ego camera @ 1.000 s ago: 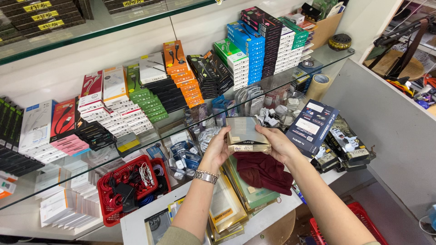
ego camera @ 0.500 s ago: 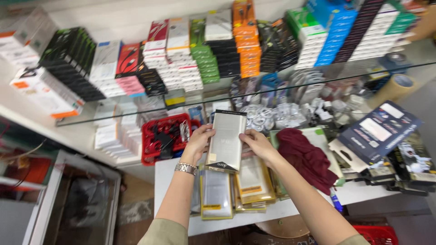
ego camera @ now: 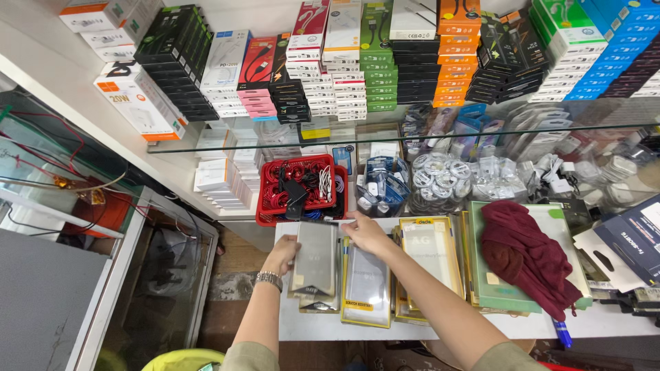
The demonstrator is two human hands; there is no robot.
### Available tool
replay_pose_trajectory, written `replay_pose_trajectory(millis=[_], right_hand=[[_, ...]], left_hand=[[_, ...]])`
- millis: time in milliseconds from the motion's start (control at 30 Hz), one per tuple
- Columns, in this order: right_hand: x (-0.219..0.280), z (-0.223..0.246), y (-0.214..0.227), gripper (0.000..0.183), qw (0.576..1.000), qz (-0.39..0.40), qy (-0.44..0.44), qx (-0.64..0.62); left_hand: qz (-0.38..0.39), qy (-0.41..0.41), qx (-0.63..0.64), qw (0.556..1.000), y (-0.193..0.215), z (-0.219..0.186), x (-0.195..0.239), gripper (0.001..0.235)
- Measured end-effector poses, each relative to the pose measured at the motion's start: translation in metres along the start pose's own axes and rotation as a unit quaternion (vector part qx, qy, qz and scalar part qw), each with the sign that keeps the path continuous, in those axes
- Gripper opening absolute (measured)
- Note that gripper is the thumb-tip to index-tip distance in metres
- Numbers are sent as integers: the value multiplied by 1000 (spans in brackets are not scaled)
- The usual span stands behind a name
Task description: The person wipes several small rectangular packages with a maroon cloth, then uses a blue marker to write on the packages. They handle the packages one at a time, placing them back on the table after labeling.
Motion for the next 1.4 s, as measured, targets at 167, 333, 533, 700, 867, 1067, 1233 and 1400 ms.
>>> replay_pose_trajectory(millis=[167, 333, 533, 700, 867, 1067, 1233, 1400], right_hand=[[1, -2, 39, 51, 994, -51, 42, 85], [0, -4, 68, 39, 968, -133, 79, 198], [21, -18, 57, 39, 951, -31, -27, 305], [39, -30, 41, 31, 967, 18, -116, 227], [33, -20, 57, 35, 976, -60, -27, 209], [43, 21, 105, 54, 973, -161, 92, 138], [41, 11, 137, 75, 991, -65, -16, -115], [46, 10, 187, 74, 940, -36, 44, -337]], left_hand=[[5, 17, -2, 1000, -20, 39, -20, 43], [-259, -265, -370, 852, -42, -49, 27, 67], [73, -177, -246, 950, -128, -84, 65, 70], [37, -247, -321, 914, -139, -97, 88, 78], [89, -155, -111, 978, -139, -82, 66, 61], [121, -115, 41, 985, -125, -127, 53, 43], [134, -97, 183, 969, -129, -178, 52, 44], [210, -100, 282, 931, -188, -217, 92, 54]])
Point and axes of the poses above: each hand's wrist, its own x-axis away from the middle knuckle, its own y-axis out of the back of the hand, z = x × y, the point moved 10 cm from there along -x, towards the middle knuckle, and after that the axes turned 2 degrees about -y, right-handed, at the moved point
